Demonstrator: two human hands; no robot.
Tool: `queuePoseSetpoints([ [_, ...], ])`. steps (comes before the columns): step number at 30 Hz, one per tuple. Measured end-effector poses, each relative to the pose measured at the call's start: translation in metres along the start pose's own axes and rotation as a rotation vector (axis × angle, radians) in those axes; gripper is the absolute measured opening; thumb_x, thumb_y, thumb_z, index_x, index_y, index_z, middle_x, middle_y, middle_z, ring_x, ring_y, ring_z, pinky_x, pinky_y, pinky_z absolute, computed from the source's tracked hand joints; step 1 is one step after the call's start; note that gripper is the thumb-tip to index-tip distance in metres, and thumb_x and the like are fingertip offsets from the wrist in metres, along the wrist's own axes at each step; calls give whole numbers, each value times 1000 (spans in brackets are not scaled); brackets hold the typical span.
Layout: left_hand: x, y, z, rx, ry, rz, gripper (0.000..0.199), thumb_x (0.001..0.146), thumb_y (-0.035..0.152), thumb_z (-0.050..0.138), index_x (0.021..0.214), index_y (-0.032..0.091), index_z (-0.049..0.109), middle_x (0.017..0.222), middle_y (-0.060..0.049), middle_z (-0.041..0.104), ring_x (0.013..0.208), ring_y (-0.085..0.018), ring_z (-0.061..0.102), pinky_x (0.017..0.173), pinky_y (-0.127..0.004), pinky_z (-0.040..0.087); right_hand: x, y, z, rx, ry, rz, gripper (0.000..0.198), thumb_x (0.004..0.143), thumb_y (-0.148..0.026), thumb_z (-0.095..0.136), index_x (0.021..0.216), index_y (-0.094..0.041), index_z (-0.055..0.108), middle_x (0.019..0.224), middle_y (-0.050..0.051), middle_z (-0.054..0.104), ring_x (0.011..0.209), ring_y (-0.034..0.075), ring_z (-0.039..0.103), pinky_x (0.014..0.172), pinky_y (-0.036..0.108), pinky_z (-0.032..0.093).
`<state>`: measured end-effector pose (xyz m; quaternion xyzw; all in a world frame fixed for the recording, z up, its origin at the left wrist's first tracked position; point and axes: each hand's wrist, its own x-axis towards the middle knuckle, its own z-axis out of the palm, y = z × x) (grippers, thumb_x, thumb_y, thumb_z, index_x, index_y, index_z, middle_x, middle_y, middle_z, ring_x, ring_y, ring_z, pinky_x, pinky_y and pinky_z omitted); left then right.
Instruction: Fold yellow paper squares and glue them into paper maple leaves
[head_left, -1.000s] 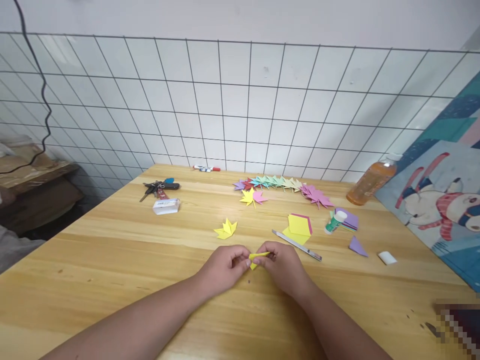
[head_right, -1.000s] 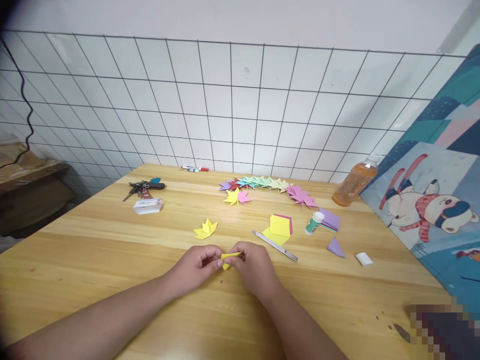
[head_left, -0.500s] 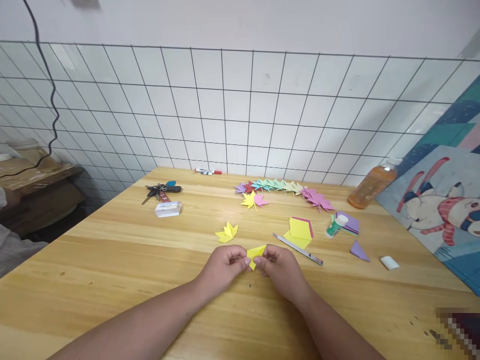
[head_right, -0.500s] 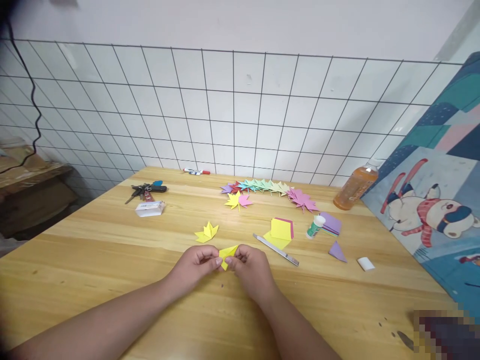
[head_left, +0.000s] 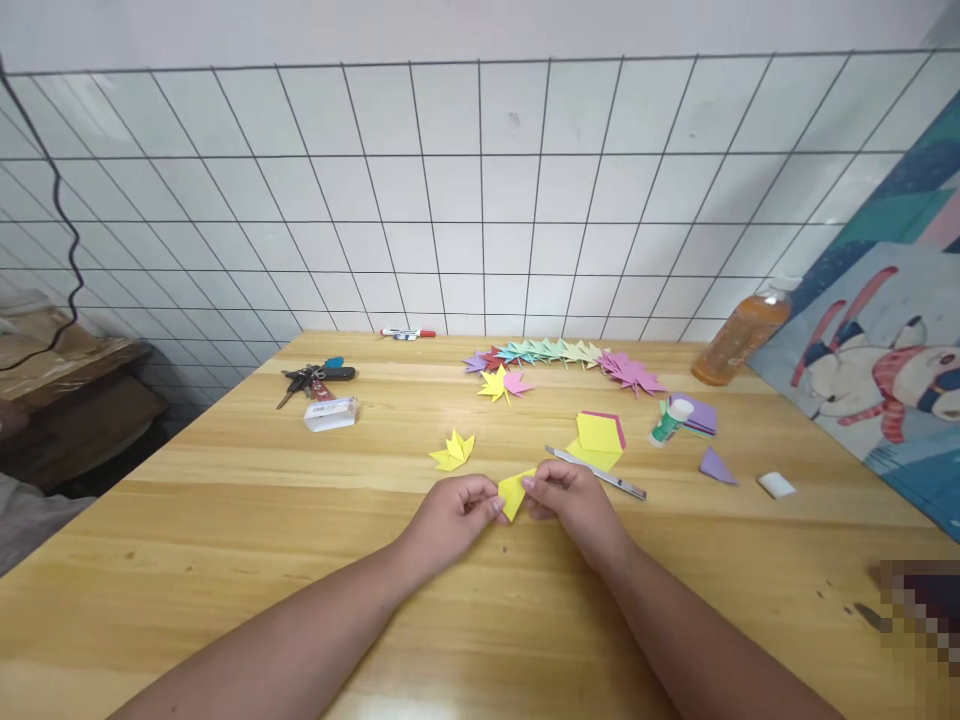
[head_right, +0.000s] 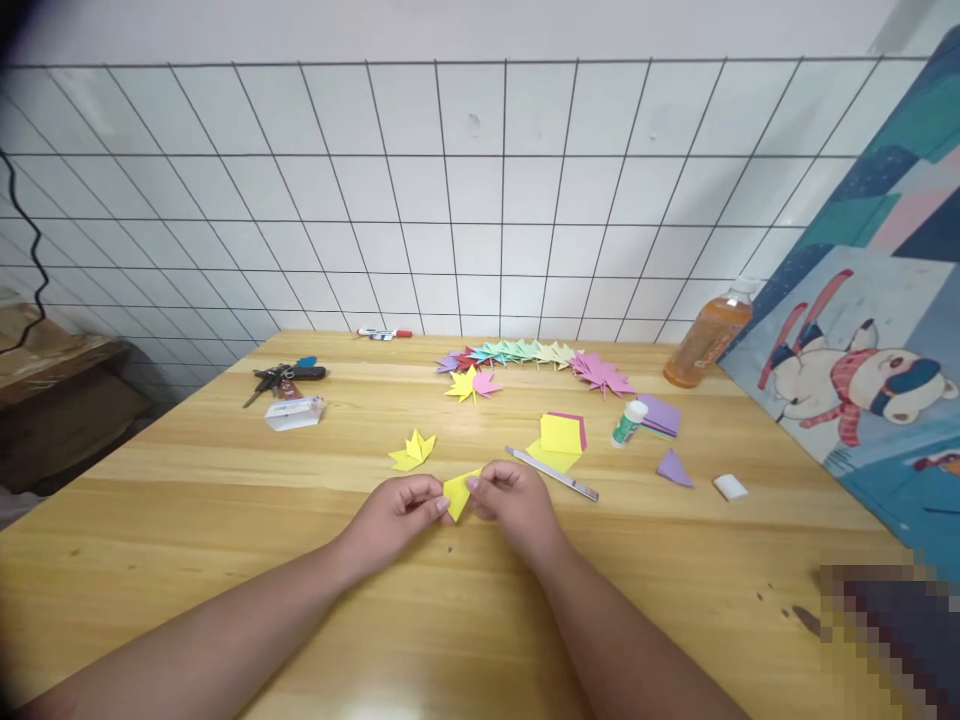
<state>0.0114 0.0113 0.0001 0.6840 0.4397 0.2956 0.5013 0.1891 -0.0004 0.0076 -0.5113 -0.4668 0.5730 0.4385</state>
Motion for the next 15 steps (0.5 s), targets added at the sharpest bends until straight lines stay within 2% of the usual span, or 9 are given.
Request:
queuePoseSetpoints([
  [5, 0, 0, 1, 23, -8, -14, 23, 77, 36, 54, 68, 16, 62, 68, -2, 68, 63, -14, 58, 61, -23, 42, 2, 0, 0, 40, -2, 9, 37, 67, -52, 64, 64, -15, 60, 57, 0, 59, 53, 11, 55, 53, 24, 47],
  [8, 1, -2, 0, -42, 25, -53, 22, 75, 36, 57, 67, 16, 61, 66, -2, 67, 59, -13, 57, 59, -23, 41, 4, 0, -4, 49, 28, 16, 39, 76, -55, 52, 80, -17, 61, 71, 3, 61, 54, 12, 56, 51, 25, 47],
  [10, 2, -2, -2, -124, 48, -94, 23, 73, 37, 59, 67, 15, 60, 66, -2, 68, 57, -13, 56, 57, -23, 41, 3, -1, -7, -48, 93, -86, 37, 80, -51, 47, 95, -19, 60, 79, 3, 60, 56, 11, 55, 53, 25, 47],
  [12, 2, 0, -5, -234, 62, -126, 23, 72, 37, 61, 67, 15, 59, 65, -3, 67, 57, -13, 56, 56, -23, 41, -1, -2, -9, -257, 132, -274, 31, 82, -42, 49, 103, -21, 58, 77, 1, 58, 55, 10, 52, 53, 24, 44],
  [15, 3, 2, -9, -374, 51, -137, 22, 72, 34, 62, 64, 14, 57, 63, -4, 66, 53, -10, 53, 49, -20, 35, -9, -2, -6, -626, 8, -520, 26, 81, -29, 51, 106, -24, 57, 70, -1, 59, 53, 11, 48, 55, 24, 40],
])
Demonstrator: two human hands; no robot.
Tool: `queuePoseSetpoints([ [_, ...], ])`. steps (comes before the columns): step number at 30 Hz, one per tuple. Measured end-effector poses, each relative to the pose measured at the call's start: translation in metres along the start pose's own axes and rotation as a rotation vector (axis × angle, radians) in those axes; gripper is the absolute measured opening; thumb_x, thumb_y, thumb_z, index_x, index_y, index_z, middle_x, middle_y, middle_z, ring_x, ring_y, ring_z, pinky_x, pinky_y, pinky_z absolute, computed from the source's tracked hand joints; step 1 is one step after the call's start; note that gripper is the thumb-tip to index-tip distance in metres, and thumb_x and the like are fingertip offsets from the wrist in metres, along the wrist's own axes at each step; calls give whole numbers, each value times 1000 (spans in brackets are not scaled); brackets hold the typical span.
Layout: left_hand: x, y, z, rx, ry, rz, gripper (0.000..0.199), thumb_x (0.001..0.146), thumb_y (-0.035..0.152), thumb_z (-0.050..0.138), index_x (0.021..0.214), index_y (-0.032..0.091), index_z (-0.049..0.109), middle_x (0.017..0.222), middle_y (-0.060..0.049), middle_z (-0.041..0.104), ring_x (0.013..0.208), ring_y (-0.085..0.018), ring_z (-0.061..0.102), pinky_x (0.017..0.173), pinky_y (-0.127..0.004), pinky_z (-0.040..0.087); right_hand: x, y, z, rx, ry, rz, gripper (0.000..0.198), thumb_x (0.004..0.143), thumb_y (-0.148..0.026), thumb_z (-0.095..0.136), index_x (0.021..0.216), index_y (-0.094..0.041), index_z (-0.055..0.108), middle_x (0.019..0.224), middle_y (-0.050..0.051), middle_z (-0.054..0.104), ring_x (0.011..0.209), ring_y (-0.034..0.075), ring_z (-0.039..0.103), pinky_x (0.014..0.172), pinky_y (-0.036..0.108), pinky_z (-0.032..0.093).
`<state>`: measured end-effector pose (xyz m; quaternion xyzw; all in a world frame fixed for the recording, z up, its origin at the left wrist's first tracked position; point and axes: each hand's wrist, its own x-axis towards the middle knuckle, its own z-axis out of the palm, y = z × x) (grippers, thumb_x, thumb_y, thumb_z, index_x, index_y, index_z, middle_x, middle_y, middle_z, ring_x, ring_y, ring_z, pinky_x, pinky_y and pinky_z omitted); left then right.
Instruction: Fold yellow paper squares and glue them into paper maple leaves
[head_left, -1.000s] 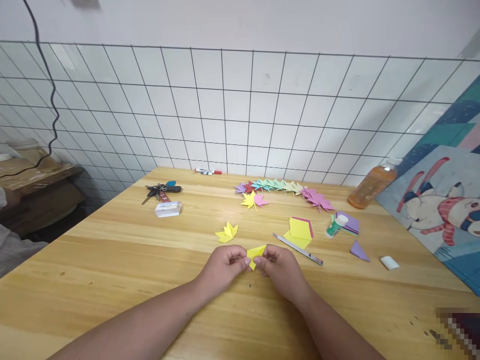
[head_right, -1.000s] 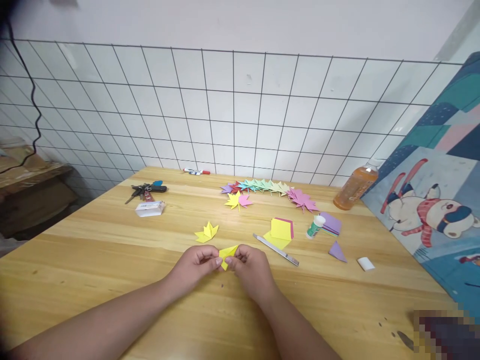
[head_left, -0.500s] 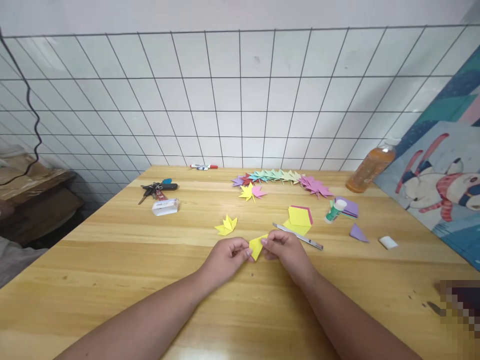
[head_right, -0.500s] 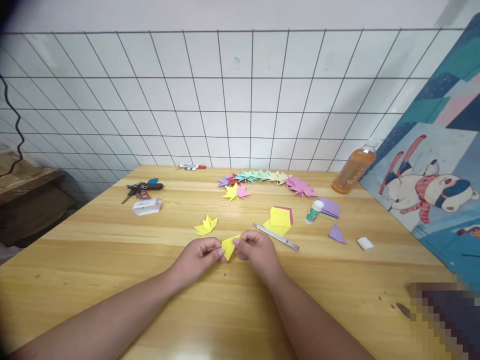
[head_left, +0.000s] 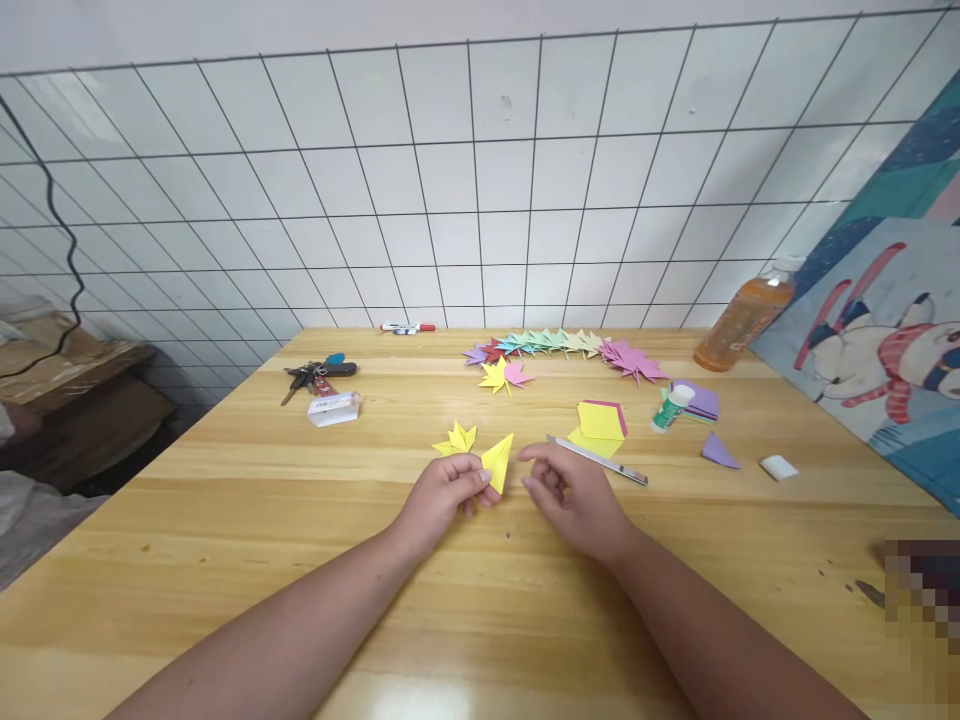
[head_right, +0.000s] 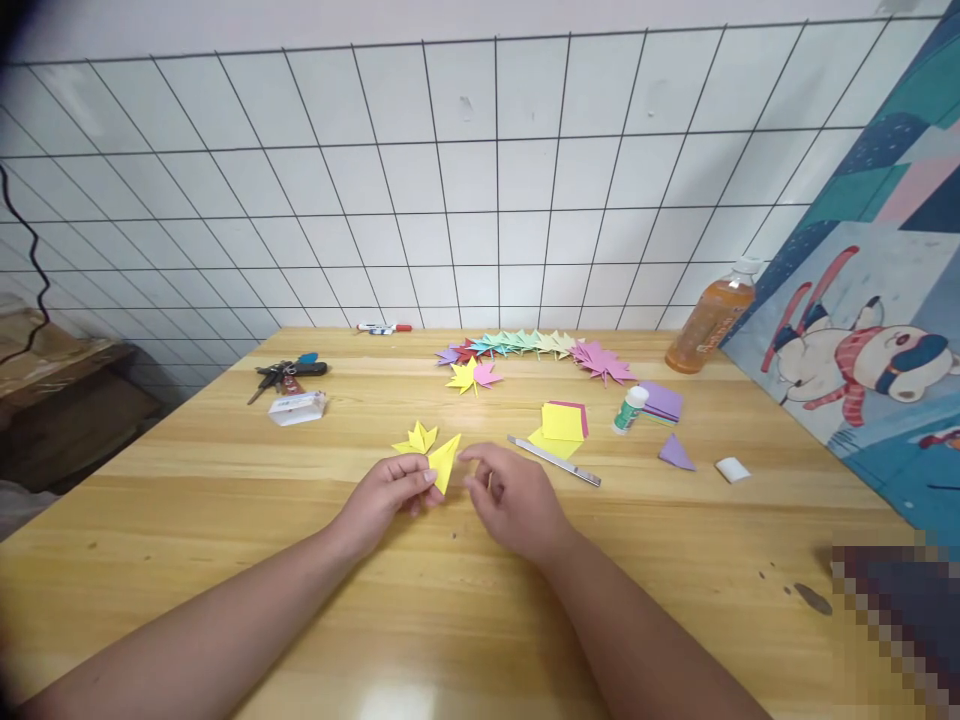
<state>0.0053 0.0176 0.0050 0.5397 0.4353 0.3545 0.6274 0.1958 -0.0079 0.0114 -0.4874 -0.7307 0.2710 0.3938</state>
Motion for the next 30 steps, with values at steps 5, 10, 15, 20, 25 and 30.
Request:
queuePoseSetpoints([
  [5, -1, 2, -3, -50, -69, 4, 20, 73, 29, 62, 63, 13, 56, 62, -4, 66, 49, -7, 49, 45, -19, 27, -5, -7, 6, -279, -148, -178, 28, 85, -24, 46, 109, -27, 60, 87, 3, 66, 72, 14, 58, 66, 26, 39],
  [10, 0, 1, -3, -25, -64, 2, 22, 74, 31, 62, 62, 14, 56, 61, -3, 66, 50, -8, 48, 45, -18, 28, 0, -3, 2, -249, -45, -74, 24, 85, -27, 47, 102, -26, 64, 84, 3, 66, 71, 15, 58, 66, 27, 41],
  [15, -2, 0, 3, 76, 41, 37, 24, 74, 36, 62, 65, 14, 57, 64, -4, 67, 51, -9, 50, 45, -19, 32, 5, -3, 7, 329, 59, 403, 30, 78, -40, 54, 100, -21, 59, 83, 3, 61, 58, 12, 57, 52, 26, 48],
  [20, -8, -1, 11, 211, 45, 98, 21, 75, 33, 61, 65, 15, 58, 65, -3, 67, 57, -11, 57, 51, -19, 39, 5, -9, 19, 548, -43, 529, 24, 64, -39, 68, 67, -18, 55, 65, -1, 58, 61, 13, 56, 52, 23, 48],
  [25, -6, -3, 11, 199, 12, 73, 20, 75, 32, 60, 66, 15, 57, 65, -3, 67, 57, -12, 58, 53, -21, 42, 7, -7, 18, 542, -33, 471, 26, 66, -37, 68, 58, -16, 55, 57, -2, 56, 57, 10, 52, 57, 23, 47],
  [30, -3, -6, 7, 184, 9, 50, 21, 74, 33, 60, 66, 14, 55, 64, -4, 67, 55, -12, 56, 53, -22, 44, 7, -3, 12, 596, -84, 532, 27, 63, -41, 70, 67, -18, 58, 66, -1, 60, 66, 14, 58, 57, 25, 49],
])
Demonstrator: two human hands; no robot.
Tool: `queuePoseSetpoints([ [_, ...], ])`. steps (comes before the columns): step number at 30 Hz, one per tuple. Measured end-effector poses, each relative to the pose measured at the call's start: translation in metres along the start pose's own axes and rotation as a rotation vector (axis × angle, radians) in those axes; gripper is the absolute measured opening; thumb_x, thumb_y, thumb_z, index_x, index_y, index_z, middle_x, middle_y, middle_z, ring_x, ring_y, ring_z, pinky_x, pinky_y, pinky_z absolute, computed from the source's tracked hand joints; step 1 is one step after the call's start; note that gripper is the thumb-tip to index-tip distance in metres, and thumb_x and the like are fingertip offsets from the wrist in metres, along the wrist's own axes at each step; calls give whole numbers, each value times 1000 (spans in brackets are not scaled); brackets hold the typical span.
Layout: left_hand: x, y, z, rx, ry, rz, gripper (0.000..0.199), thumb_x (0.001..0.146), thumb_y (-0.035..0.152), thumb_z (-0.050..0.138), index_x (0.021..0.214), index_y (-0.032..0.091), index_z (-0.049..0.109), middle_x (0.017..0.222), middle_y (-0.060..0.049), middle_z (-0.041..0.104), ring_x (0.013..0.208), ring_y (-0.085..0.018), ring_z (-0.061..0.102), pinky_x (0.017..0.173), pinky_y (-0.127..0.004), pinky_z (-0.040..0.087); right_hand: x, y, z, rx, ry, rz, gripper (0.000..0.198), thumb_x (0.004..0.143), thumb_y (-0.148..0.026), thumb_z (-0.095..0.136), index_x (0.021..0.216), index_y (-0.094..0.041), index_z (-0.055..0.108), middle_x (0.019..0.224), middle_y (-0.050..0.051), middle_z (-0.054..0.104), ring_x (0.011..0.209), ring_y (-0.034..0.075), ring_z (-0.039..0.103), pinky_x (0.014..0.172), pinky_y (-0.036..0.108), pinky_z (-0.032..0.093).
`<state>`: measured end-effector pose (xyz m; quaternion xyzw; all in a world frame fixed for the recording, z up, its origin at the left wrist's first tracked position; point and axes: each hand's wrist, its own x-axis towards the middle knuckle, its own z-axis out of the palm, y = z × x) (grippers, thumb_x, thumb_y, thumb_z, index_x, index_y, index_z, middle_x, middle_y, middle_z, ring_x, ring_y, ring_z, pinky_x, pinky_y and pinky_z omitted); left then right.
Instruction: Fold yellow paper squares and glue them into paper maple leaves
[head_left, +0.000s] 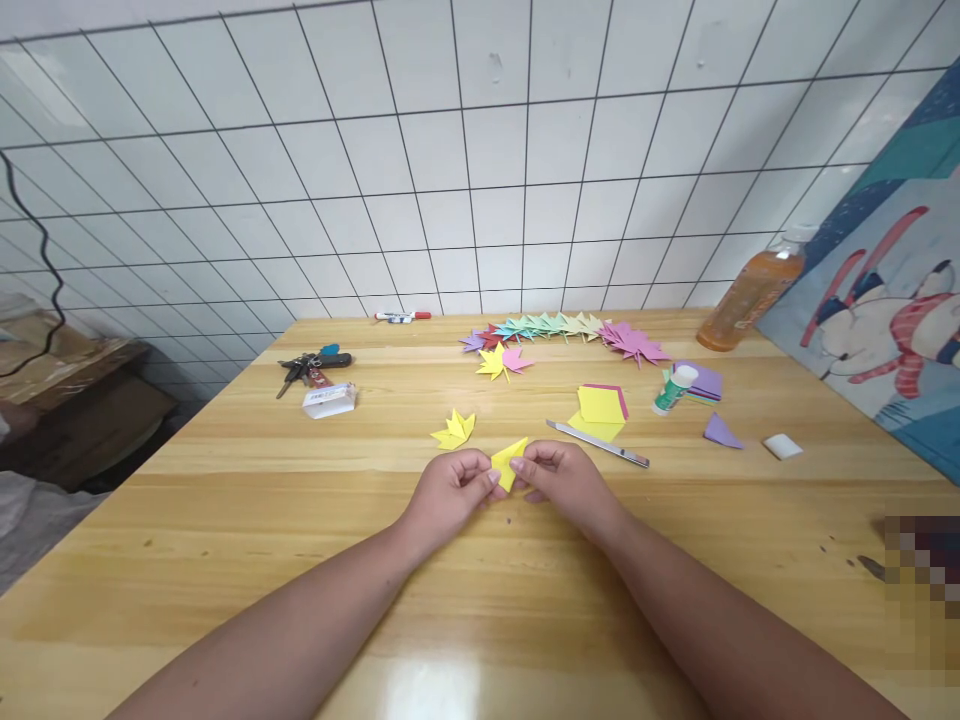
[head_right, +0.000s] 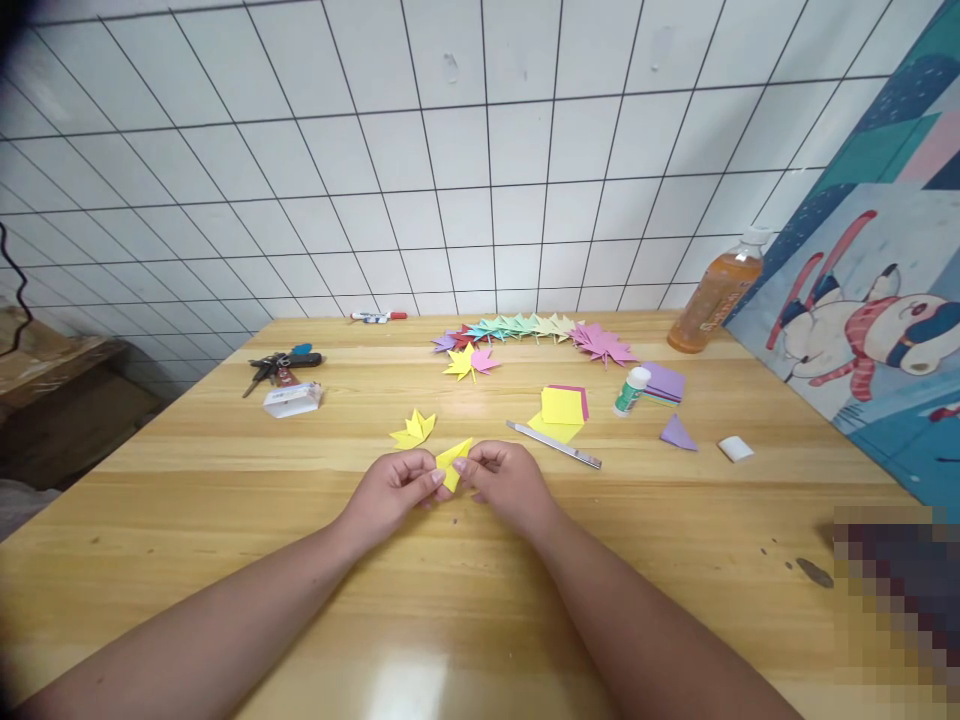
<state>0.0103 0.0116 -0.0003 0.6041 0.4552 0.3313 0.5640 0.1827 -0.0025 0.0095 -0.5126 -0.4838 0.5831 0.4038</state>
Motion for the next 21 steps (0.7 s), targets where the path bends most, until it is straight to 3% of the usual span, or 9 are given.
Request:
queuePoseSetpoints([
  [4, -1, -1, -2, 44, -28, 9, 21, 76, 33, 58, 66, 14, 57, 66, -4, 67, 54, -11, 55, 55, -22, 44, -1, -2, -3, 30, 49, -13, 31, 61, -44, 71, 76, -19, 61, 73, -1, 61, 72, 15, 59, 59, 25, 49],
  [12, -2, 0, 1, 190, -73, 35, 20, 79, 33, 52, 70, 16, 59, 73, -4, 69, 64, -14, 60, 61, -25, 46, -1, -3, -4, -15, 78, -25, 28, 61, -40, 72, 58, -16, 58, 58, -1, 59, 59, 11, 54, 60, 24, 47],
  [16, -1, 1, 1, 226, -75, 53, 20, 79, 33, 52, 70, 17, 59, 72, -4, 69, 66, -15, 61, 63, -26, 47, 0, -2, -7, 69, 77, -24, 30, 60, -40, 72, 54, -16, 57, 56, -1, 59, 57, 10, 53, 61, 25, 47],
  [21, 3, 0, -2, 112, -36, 4, 21, 72, 35, 60, 65, 15, 59, 64, -4, 68, 58, -14, 60, 60, -26, 47, 5, -1, -16, 60, 115, -19, 33, 73, -48, 59, 69, -15, 64, 70, 5, 64, 60, 13, 58, 60, 28, 49],
])
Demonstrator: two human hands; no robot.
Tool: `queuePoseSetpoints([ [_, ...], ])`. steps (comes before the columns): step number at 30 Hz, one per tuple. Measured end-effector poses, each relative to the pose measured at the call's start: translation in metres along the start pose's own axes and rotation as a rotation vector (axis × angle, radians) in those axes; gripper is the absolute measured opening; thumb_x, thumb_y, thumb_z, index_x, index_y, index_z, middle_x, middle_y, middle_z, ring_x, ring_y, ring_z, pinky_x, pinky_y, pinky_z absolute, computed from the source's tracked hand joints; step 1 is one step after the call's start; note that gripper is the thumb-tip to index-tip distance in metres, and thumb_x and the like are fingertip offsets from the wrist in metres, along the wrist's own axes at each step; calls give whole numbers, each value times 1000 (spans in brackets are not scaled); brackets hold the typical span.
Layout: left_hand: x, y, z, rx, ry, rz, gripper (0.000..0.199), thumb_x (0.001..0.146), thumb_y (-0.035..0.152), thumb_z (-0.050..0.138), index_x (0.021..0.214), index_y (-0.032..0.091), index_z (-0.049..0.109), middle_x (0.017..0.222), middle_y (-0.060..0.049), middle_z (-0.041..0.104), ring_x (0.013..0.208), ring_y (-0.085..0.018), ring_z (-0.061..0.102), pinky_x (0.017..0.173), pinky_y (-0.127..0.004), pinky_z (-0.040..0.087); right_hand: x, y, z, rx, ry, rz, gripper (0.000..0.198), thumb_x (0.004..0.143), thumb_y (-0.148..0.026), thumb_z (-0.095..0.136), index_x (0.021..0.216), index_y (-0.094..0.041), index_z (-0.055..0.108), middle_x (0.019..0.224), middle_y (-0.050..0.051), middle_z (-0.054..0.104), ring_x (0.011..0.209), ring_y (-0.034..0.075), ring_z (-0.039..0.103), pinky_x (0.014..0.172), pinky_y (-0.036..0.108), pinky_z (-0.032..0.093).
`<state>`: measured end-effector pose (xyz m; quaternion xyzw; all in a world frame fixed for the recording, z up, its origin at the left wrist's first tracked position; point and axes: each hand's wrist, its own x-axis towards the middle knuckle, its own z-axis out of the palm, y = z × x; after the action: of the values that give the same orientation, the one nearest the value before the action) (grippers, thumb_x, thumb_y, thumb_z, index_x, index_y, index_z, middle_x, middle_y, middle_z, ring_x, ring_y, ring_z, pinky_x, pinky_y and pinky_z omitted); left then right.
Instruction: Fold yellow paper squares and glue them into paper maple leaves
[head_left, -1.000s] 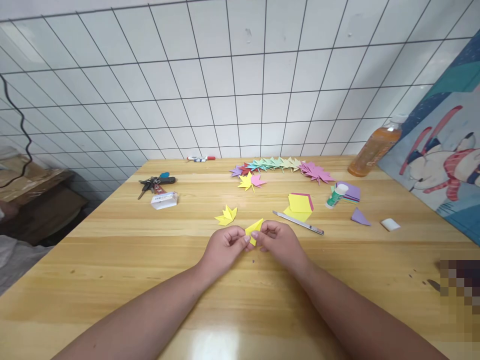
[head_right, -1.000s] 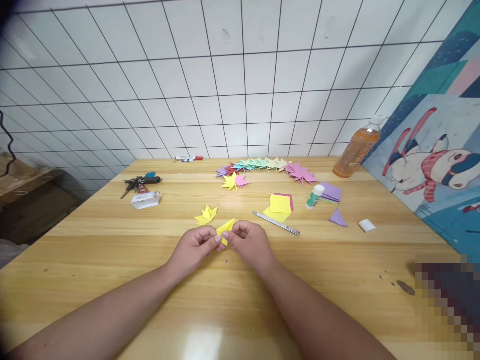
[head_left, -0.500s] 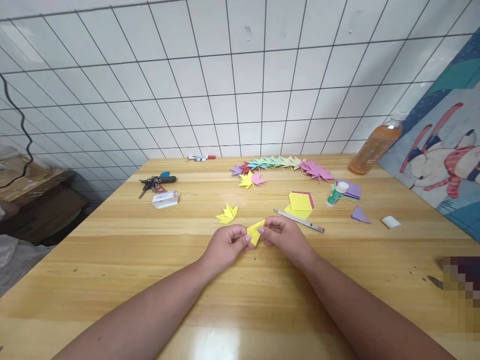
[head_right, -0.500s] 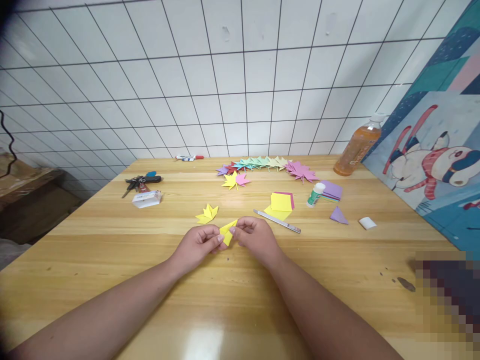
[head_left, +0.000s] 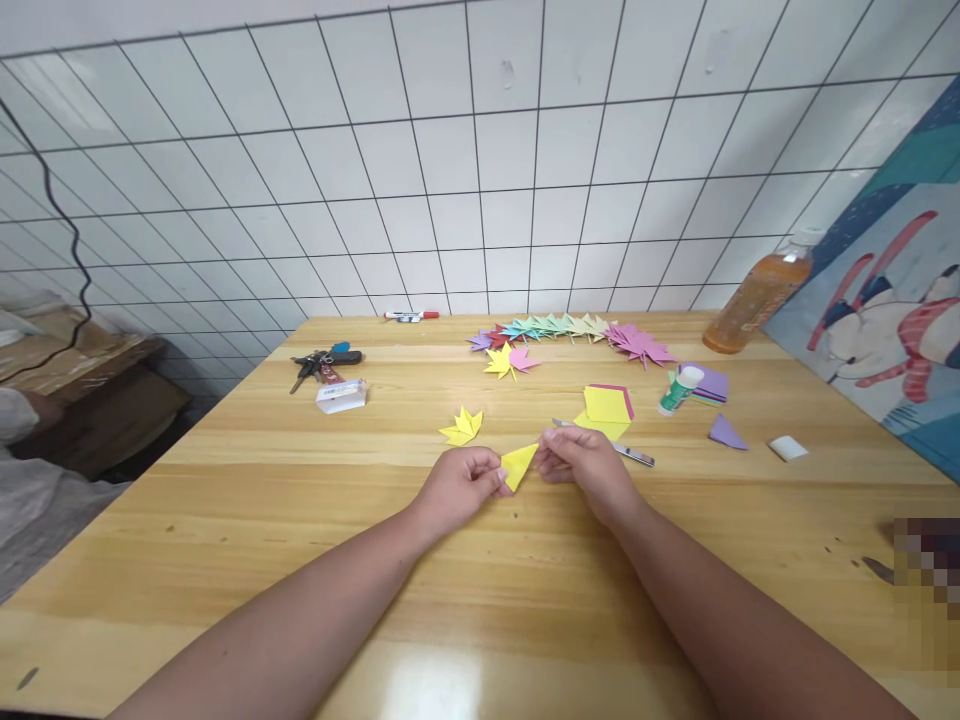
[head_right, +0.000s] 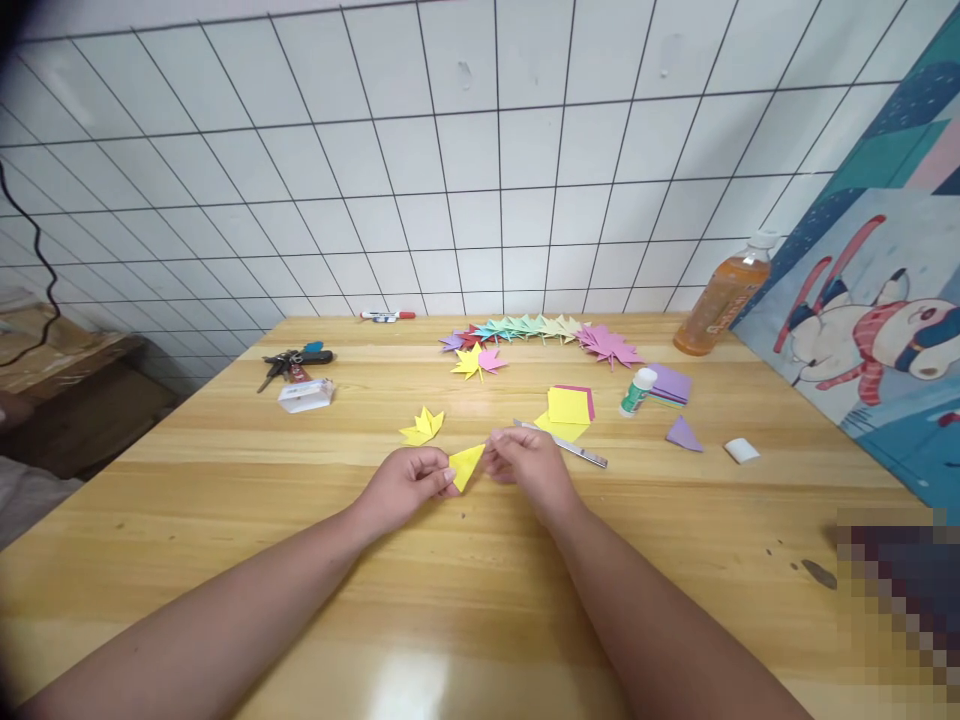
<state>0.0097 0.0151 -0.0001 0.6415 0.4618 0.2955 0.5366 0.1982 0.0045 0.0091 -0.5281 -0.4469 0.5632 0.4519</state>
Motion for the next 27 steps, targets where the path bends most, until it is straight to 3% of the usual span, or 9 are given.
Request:
queuePoseSetpoints([
  [4, 3, 0, -6, -209, 19, -51, 26, 69, 38, 65, 65, 13, 60, 63, -5, 67, 55, -13, 59, 58, -24, 46, -4, -1, -4, -336, 86, -362, 30, 79, -36, 55, 104, -21, 63, 84, 5, 64, 63, 12, 57, 59, 25, 47],
  [7, 4, 1, -10, -311, -12, -50, 26, 70, 38, 66, 66, 12, 61, 65, -6, 67, 55, -11, 58, 55, -22, 44, -12, -1, 0, -691, -95, -668, 29, 82, -24, 50, 109, -26, 61, 85, 3, 65, 69, 13, 58, 65, 25, 45],
  [9, 4, 1, -12, -330, -52, -43, 25, 72, 37, 65, 67, 12, 61, 66, -6, 67, 55, -11, 58, 54, -21, 42, -15, 0, 4, -838, -201, -768, 31, 85, -19, 46, 110, -29, 61, 92, 3, 66, 79, 14, 59, 71, 26, 44],
  [12, 4, 2, -13, -307, -119, -34, 25, 73, 36, 64, 67, 13, 61, 66, -5, 68, 55, -10, 58, 54, -20, 41, -14, 4, 6, -910, -218, -811, 31, 86, -17, 44, 108, -30, 62, 99, 3, 65, 89, 15, 59, 76, 26, 43],
  [20, 2, 3, -11, -285, -126, -32, 23, 73, 35, 64, 68, 13, 63, 68, -5, 69, 58, -11, 58, 54, -20, 40, -10, 3, 8, -750, -144, -760, 17, 84, -25, 51, 89, -26, 68, 87, 3, 66, 82, 15, 61, 73, 27, 45],
  [24, 1, 1, -6, -237, -39, 17, 25, 73, 38, 64, 72, 13, 67, 70, -5, 69, 60, -11, 58, 57, -22, 43, -10, 3, 19, -409, -2, -470, 12, 76, -31, 60, 78, -22, 67, 88, 6, 63, 76, 17, 62, 61, 29, 50],
  [27, -1, 1, -1, -167, 12, 56, 27, 75, 39, 63, 76, 13, 69, 70, -5, 68, 63, -13, 58, 59, -23, 44, -9, 5, 26, -137, -17, -157, 17, 72, -36, 63, 78, -20, 61, 78, 3, 64, 69, 18, 64, 55, 29, 51],
])
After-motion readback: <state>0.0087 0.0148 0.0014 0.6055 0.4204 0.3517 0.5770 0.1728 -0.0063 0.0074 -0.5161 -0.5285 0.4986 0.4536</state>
